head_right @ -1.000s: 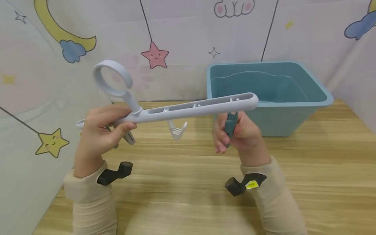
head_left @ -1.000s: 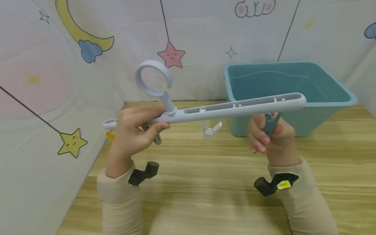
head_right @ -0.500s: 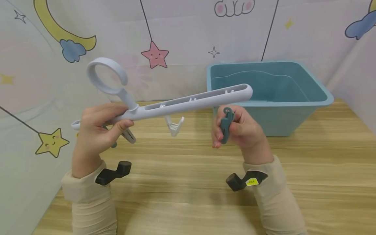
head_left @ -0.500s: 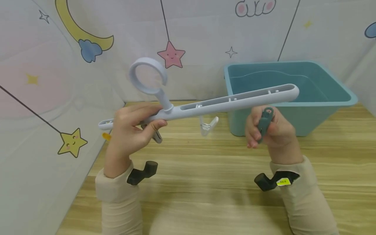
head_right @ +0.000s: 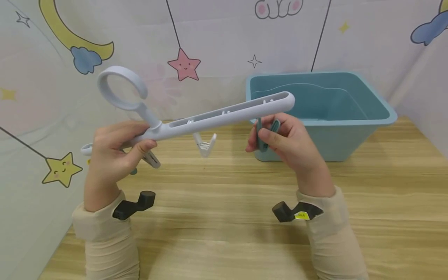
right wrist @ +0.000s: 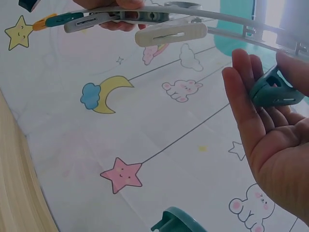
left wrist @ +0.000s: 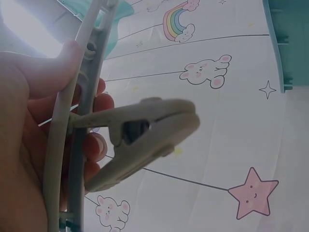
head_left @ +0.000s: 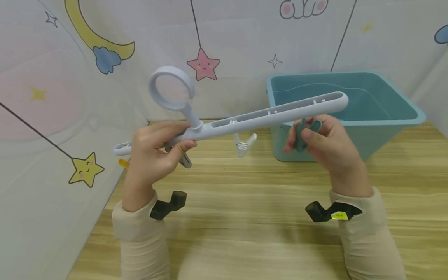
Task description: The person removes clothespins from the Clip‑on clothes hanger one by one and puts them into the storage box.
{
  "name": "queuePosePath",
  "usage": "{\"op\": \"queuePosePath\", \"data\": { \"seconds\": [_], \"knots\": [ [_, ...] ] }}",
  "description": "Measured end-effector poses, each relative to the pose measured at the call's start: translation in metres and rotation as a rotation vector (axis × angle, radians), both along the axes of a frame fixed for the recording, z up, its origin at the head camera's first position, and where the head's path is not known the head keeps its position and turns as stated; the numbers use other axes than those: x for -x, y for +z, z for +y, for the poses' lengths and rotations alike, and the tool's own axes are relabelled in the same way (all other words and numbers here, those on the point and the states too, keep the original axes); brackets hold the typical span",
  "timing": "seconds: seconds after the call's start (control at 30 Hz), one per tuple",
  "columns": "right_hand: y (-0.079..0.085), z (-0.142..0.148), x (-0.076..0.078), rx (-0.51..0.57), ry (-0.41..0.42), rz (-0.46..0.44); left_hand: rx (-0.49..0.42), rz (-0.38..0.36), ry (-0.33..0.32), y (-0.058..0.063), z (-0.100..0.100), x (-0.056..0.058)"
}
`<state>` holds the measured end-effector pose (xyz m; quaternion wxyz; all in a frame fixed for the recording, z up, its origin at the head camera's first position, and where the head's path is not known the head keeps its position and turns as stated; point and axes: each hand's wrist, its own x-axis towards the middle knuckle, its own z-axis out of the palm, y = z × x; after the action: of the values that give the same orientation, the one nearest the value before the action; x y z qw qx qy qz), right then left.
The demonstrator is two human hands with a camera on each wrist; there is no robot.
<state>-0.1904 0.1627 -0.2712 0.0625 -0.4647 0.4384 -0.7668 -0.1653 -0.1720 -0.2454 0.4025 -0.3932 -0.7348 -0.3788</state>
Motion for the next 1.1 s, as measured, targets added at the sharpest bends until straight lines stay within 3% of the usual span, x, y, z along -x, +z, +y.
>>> {"op": "queuePosePath", "data": {
  "seconds": [0.17,0.43,0.7,0.93,1.1],
  "knots": [
    [0.004,-0.001,-0.002,0.003,-0.112,-0.056,-0.007,0.001,0.025,0.000,0.000,0.000],
    [0.008,-0.003,-0.005,-0.093,-0.458,-0.199,-0.037,0.000,0.040,0.000,-0.001,0.000],
    [0.002,0.000,0.006,-0.193,-0.770,-0.132,-0.007,0.013,0.038,0.000,0.002,0.001],
    [-0.006,0.015,0.022,-0.173,-1.023,-0.204,0.030,0.016,0.063,-0.002,0.003,0.002],
    [-0.008,0.026,0.030,-0.298,-1.278,-0.210,0.107,0.019,0.106,-0.003,0.001,0.003]
  ]
}}
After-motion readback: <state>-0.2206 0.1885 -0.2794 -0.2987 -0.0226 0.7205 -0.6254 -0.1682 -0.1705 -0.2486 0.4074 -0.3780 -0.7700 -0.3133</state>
